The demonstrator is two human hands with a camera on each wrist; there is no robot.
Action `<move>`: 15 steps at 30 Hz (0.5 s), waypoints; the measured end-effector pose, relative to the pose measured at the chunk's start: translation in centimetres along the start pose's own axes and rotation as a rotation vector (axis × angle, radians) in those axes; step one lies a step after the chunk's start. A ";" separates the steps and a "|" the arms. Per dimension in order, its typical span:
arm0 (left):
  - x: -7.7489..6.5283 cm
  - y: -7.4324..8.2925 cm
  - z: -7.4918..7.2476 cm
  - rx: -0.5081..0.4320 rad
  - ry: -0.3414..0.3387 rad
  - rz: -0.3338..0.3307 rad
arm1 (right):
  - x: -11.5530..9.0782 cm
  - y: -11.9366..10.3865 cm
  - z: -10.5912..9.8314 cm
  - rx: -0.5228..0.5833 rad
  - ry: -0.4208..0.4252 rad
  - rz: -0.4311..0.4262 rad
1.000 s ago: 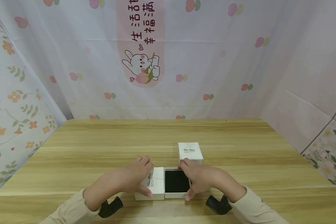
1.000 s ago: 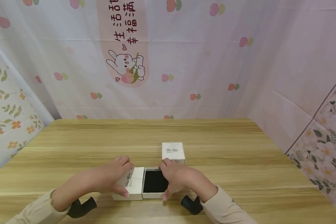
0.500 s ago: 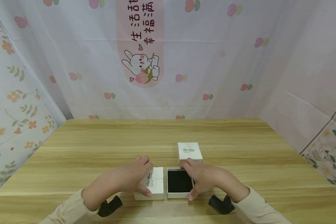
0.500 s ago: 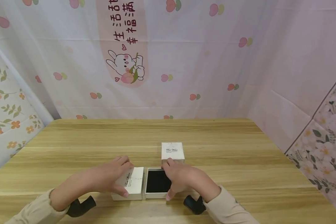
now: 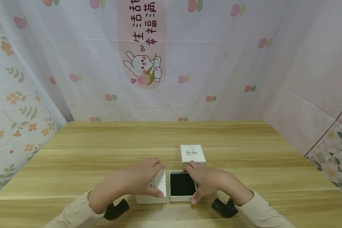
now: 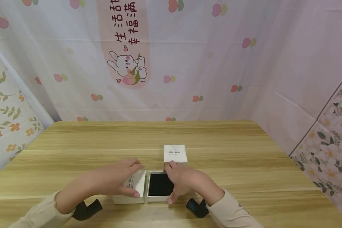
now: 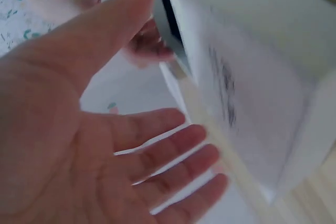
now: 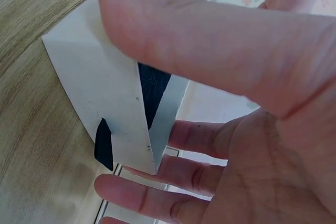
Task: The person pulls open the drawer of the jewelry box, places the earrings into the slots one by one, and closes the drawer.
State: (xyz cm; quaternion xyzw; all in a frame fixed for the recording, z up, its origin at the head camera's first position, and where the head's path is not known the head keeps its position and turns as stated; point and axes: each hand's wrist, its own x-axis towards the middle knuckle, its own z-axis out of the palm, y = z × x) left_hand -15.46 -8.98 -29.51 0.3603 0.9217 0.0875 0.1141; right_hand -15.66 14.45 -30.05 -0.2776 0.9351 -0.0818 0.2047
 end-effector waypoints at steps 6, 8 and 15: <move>1.2 0.9 0.7 0.036 0.072 0.079 | 0.0 0.1 0.1 -0.006 0.011 -0.013; 1.6 1.1 1.0 0.048 0.089 0.095 | 0.0 0.1 0.1 -0.005 0.014 -0.017; 2.6 1.6 2.0 0.124 0.119 0.131 | -0.1 0.2 0.1 0.010 0.019 -0.033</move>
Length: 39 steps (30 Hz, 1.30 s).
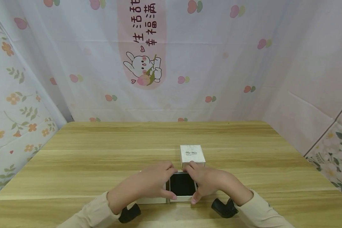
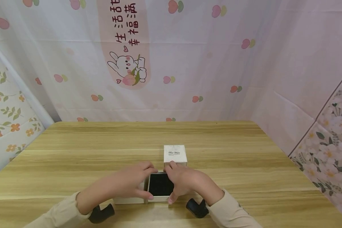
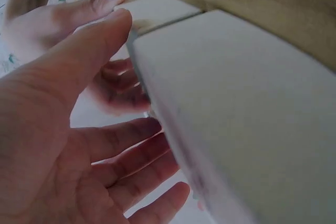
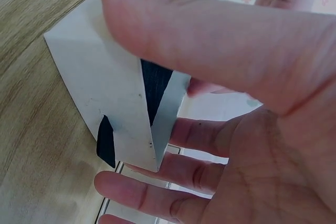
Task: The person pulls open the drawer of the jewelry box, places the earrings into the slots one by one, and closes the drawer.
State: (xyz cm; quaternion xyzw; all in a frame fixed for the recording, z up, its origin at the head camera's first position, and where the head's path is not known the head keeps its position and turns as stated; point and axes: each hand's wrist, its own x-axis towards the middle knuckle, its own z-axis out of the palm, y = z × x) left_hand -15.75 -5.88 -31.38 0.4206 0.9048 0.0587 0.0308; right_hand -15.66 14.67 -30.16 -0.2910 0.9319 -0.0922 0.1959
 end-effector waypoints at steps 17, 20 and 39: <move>0.3 0.3 0.5 0.023 0.003 0.005 | -0.1 0.3 0.0 0.014 0.009 -0.027; 0.4 0.2 0.5 0.033 0.007 0.011 | -0.2 0.3 -0.1 0.018 0.013 -0.030; 0.6 0.3 0.3 0.087 -0.028 0.022 | -0.2 0.3 -0.1 0.004 0.016 0.007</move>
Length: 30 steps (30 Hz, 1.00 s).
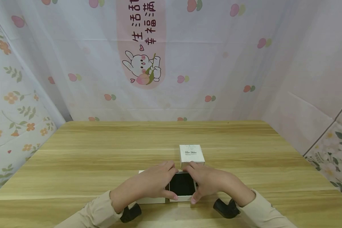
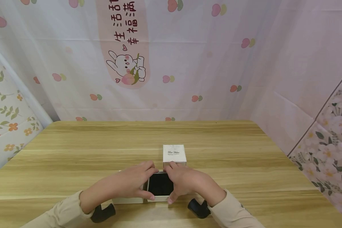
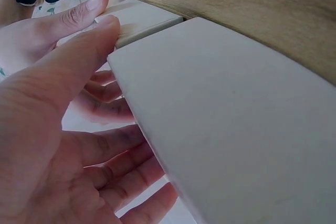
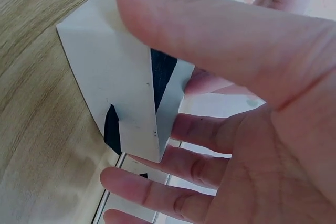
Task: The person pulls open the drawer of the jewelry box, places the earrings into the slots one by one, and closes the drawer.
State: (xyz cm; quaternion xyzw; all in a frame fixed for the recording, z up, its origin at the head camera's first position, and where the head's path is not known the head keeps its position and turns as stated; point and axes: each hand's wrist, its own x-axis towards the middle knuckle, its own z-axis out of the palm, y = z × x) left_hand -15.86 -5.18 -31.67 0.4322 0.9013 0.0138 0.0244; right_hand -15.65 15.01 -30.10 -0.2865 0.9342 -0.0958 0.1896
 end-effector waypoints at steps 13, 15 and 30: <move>0.0 0.1 -0.1 -0.009 -0.004 -0.006 | -0.6 0.8 -0.4 0.155 0.042 0.001; 0.0 0.1 -0.1 -0.006 -0.002 -0.005 | -0.9 1.1 -0.8 0.174 0.076 -0.015; -0.1 0.3 -0.2 0.028 -0.001 -0.007 | -2.4 4.4 -1.9 0.042 0.360 0.007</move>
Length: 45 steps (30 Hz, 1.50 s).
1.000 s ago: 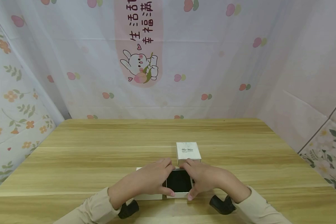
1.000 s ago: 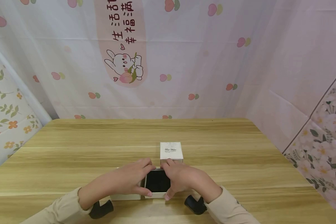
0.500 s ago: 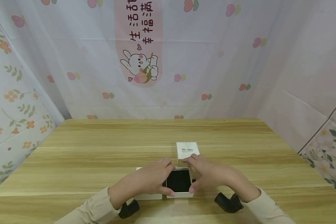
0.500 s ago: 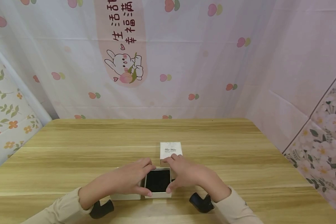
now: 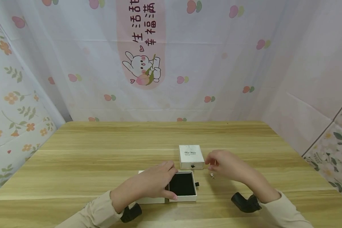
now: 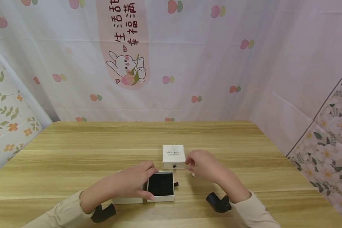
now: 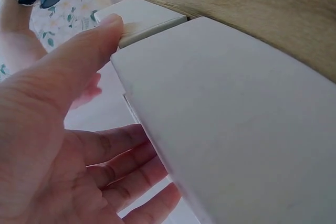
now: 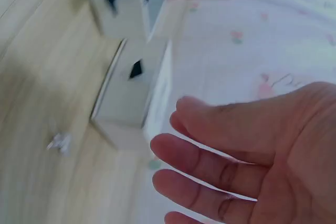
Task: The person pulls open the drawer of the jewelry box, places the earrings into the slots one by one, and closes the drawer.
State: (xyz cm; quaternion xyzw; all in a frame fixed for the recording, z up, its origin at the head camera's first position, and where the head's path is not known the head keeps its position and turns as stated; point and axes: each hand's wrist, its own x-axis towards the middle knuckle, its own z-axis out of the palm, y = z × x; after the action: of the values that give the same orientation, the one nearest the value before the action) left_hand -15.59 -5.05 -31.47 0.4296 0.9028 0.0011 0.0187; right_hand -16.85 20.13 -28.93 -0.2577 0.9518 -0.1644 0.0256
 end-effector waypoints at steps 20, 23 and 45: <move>0.0 0.0 0.1 0.013 -0.002 0.011 | 0.3 5.0 2.6 0.175 -0.160 -0.016; 0.0 0.0 0.1 0.011 0.000 0.014 | 0.4 5.2 2.6 0.212 -0.174 -0.015; 0.0 0.1 -0.1 0.026 0.006 0.017 | 0.4 5.6 2.9 0.286 -0.167 0.007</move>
State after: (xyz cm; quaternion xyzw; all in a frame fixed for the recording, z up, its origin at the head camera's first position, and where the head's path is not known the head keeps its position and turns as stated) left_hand -15.50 -5.01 -31.39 0.4374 0.8992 -0.0095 0.0105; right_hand -19.50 23.68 -33.46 -0.2610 0.9141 -0.2762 0.1416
